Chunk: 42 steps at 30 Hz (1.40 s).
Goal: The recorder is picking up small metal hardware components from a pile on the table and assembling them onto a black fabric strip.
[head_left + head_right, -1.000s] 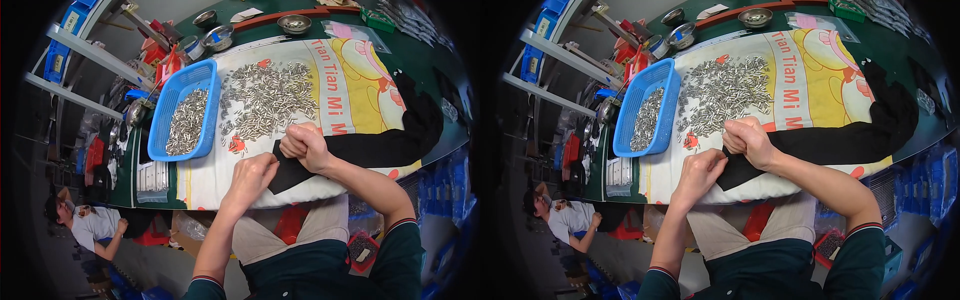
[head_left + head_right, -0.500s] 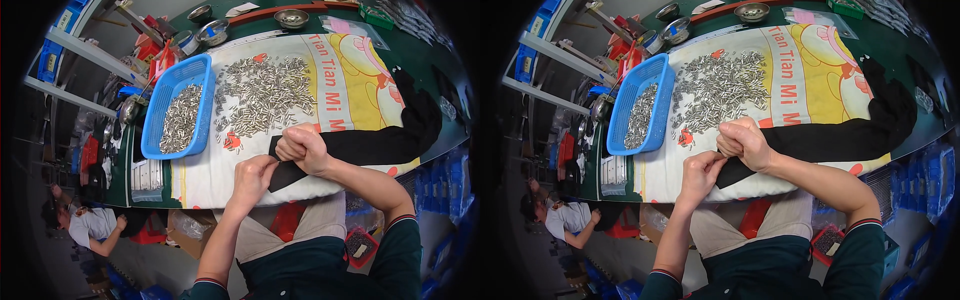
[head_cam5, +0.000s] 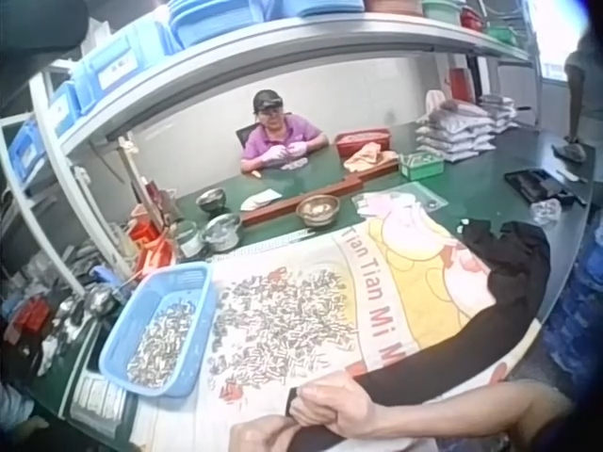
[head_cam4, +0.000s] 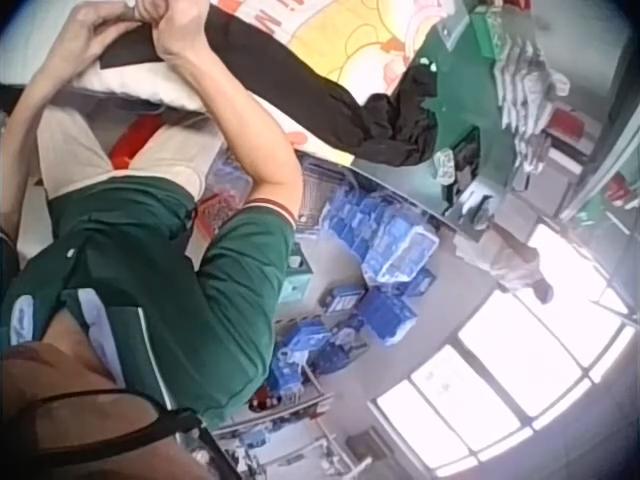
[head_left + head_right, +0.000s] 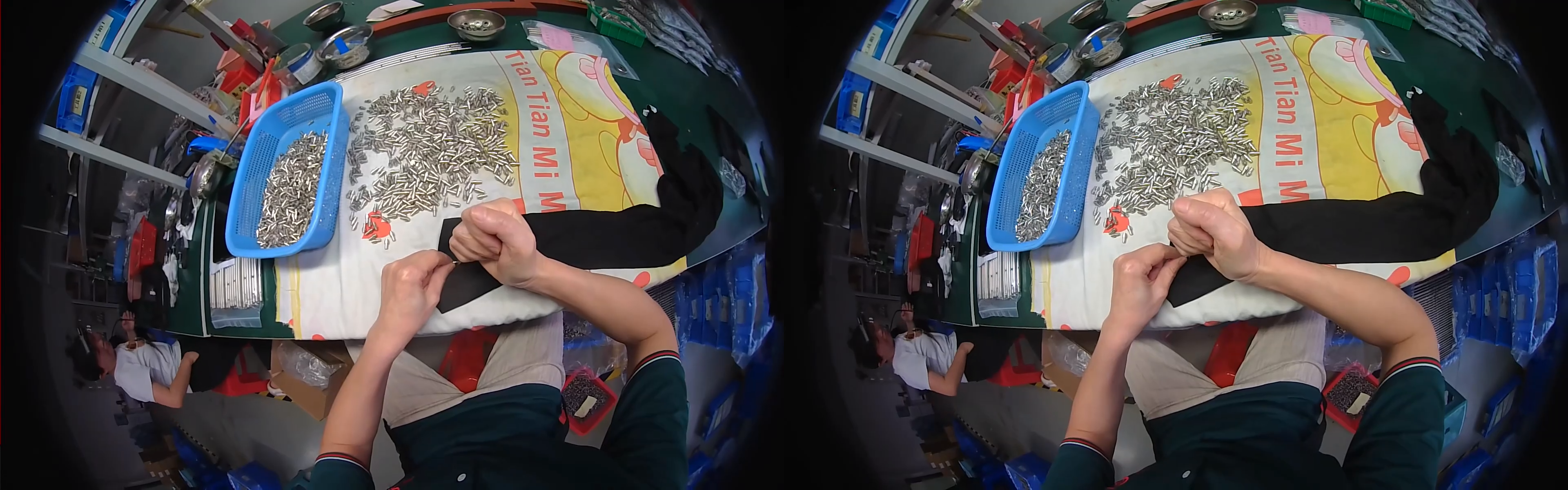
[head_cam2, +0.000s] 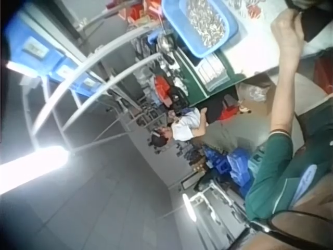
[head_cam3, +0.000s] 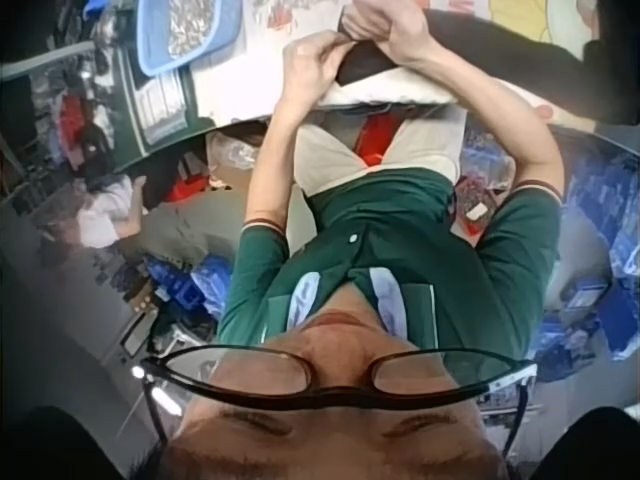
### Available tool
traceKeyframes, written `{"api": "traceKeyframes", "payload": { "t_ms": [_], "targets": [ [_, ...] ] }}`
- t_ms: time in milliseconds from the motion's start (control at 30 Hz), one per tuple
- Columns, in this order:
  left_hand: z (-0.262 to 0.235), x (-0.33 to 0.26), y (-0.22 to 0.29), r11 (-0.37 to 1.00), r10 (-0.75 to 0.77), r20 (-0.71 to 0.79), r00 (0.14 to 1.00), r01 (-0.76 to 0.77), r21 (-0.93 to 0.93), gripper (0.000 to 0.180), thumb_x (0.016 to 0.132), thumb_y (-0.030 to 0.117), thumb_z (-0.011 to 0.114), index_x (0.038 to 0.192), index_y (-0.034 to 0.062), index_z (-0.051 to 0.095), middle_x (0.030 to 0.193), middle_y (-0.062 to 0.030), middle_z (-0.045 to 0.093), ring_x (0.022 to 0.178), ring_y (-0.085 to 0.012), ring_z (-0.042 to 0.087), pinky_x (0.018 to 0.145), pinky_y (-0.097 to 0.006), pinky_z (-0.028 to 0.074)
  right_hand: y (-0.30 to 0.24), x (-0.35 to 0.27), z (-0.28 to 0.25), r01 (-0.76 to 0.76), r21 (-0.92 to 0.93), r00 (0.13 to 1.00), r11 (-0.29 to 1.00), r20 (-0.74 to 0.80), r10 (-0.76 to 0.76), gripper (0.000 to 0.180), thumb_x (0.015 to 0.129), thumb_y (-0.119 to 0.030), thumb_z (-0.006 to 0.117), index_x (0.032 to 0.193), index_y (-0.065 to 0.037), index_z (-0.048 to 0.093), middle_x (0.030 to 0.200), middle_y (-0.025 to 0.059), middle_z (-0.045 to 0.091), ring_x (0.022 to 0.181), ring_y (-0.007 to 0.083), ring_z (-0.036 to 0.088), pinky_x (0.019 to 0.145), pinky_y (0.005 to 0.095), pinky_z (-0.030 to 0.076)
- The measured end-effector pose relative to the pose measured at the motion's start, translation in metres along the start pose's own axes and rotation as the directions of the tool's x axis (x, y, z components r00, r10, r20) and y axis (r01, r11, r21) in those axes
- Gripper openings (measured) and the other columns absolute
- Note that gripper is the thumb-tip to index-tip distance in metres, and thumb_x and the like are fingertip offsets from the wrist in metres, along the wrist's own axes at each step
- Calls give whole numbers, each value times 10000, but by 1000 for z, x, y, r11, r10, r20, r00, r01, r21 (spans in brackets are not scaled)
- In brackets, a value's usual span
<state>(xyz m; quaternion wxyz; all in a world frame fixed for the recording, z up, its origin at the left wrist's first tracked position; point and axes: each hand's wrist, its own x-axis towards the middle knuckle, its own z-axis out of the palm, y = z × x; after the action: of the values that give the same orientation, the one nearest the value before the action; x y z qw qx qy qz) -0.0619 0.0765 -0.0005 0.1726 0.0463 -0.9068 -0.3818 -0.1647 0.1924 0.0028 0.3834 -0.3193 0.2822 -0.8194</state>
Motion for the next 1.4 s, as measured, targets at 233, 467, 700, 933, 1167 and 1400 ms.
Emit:
{"api": "traceKeyframes", "payload": {
  "t_ms": [233,467,700,933,1167,1400],
  "targets": [
    [-3,4,-1,998,-54,92,994,51,41,56,674,24,627,676,0,576,561,-138,532,474,-264,522,454,-325,397,-1,-1,2,-7,-28,1000,1000,-10,7,429,875,-207,371,481,-76,262,435,-5,265,422,81,211,424,248,193],
    [-1,5,-8,997,-57,107,993,62,-45,74,668,12,622,648,-3,552,530,-147,511,454,-275,509,440,-329,388,0,-1,5,0,-113,1000,994,5,1,410,867,-196,379,488,-75,278,460,-27,269,445,64,220,429,235,193],
    [-1,4,-4,998,-59,128,990,56,25,65,673,5,622,661,-9,560,526,-146,508,432,-254,492,432,-316,380,3,-3,2,-22,-140,1000,990,7,24,405,866,-197,383,492,-78,282,460,-29,266,441,65,209,420,240,182],
    [-2,1,4,996,-93,78,993,91,21,50,706,14,618,738,-14,594,564,-140,541,440,-201,510,447,-288,397,-8,4,-2,24,-132,998,991,-60,-32,427,869,-183,354,467,-89,249,416,-10,220,393,95,175,416,262,180],
    [-3,0,6,994,55,93,994,-63,92,82,730,29,580,806,1,588,706,-165,592,614,-303,584,535,-351,454,-5,6,-2,37,-143,998,989,-37,-42,434,871,-198,363,467,-85,251,416,-8,220,392,98,174,416,266,175],
    [-13,-1,7,631,-294,244,924,380,-676,63,810,67,554,835,9,555,632,-6,492,484,-81,386,464,-212,319,-5,1,-6,30,-104,1000,994,-7,-31,414,877,-202,382,498,-82,267,444,-22,257,418,77,213,413,244,191]
  ]
}}
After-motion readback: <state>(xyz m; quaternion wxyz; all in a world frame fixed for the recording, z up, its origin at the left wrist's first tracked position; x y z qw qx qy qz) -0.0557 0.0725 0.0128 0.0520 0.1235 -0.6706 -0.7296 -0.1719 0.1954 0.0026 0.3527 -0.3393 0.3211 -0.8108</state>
